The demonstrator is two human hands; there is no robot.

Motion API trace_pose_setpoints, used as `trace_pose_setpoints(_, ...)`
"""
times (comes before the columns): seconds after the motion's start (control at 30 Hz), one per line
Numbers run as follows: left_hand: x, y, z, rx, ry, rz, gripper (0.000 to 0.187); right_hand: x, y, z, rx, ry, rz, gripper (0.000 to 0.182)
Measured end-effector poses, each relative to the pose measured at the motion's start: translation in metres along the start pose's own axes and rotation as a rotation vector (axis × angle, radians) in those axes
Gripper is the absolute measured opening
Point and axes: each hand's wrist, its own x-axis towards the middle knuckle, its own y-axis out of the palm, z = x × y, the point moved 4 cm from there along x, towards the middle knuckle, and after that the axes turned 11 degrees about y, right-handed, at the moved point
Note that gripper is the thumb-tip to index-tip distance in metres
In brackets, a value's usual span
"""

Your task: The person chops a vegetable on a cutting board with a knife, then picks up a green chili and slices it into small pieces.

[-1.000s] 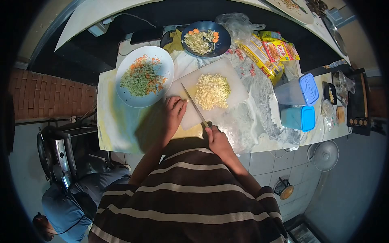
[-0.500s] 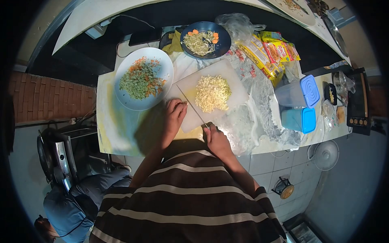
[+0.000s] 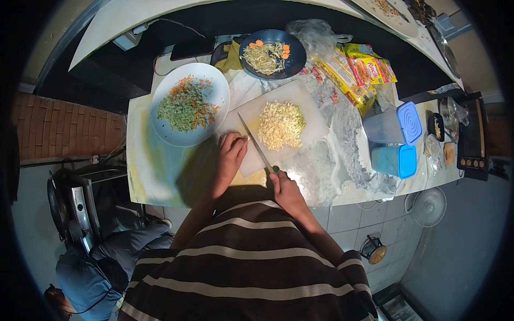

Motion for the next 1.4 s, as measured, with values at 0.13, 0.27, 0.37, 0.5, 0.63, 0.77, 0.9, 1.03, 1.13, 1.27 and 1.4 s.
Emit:
trace_pose_setpoints(0.13, -0.001, 0.001, 0.0, 0.004, -0.007, 0.025, 0.016, 0.0, 0.002, -0.001, 0.024, 0.034, 0.034, 0.034)
trace_pose_setpoints(0.27, 0.001, 0.0, 0.0, 0.003, 0.002, 0.019, 0.015, -0.001, 0.002, -0.001, 0.031, 0.031, 0.048, 0.035)
trace_pose_setpoints(0.37, 0.0, 0.001, 0.001, 0.001, 0.004, 0.023, 0.016, -0.002, 0.0, 0.002, 0.048, 0.047, 0.046, 0.036)
trace_pose_setpoints(0.5, 0.0, 0.002, 0.0, 0.012, 0.018, 0.017, 0.019, -0.001, 0.002, 0.0, 0.036, 0.061, 0.063, 0.037)
trace_pose_setpoints(0.63, -0.001, 0.003, 0.001, -0.012, 0.003, 0.019, 0.022, 0.001, 0.005, -0.003, 0.018, 0.019, 0.049, 0.037)
trace_pose_setpoints(0.77, 0.0, 0.003, 0.0, -0.021, 0.022, 0.004, 0.024, 0.003, 0.01, -0.007, -0.006, 0.024, 0.055, 0.038)
trace_pose_setpoints(0.9, 0.0, 0.005, 0.002, -0.004, 0.037, 0.001, 0.024, 0.008, 0.017, -0.013, -0.012, -0.001, 0.032, 0.039)
trace_pose_setpoints(1.03, -0.004, 0.009, 0.004, -0.013, 0.028, -0.014, 0.022, 0.01, 0.014, -0.006, -0.087, 0.011, 0.005, 0.04)
trace_pose_setpoints(1.13, -0.003, 0.007, 0.003, -0.006, 0.022, -0.005, 0.021, 0.013, 0.015, -0.007, -0.166, 0.038, -0.002, 0.041)
trace_pose_setpoints(1.27, -0.007, 0.009, 0.009, 0.015, -0.014, 0.022, 0.021, 0.013, 0.01, -0.012, -0.16, -0.026, -0.068, 0.04)
trace_pose_setpoints(1.4, -0.007, 0.007, 0.009, -0.018, -0.07, 0.023, 0.022, 0.008, 0.004, -0.015, -0.138, 0.007, -0.079, 0.04)
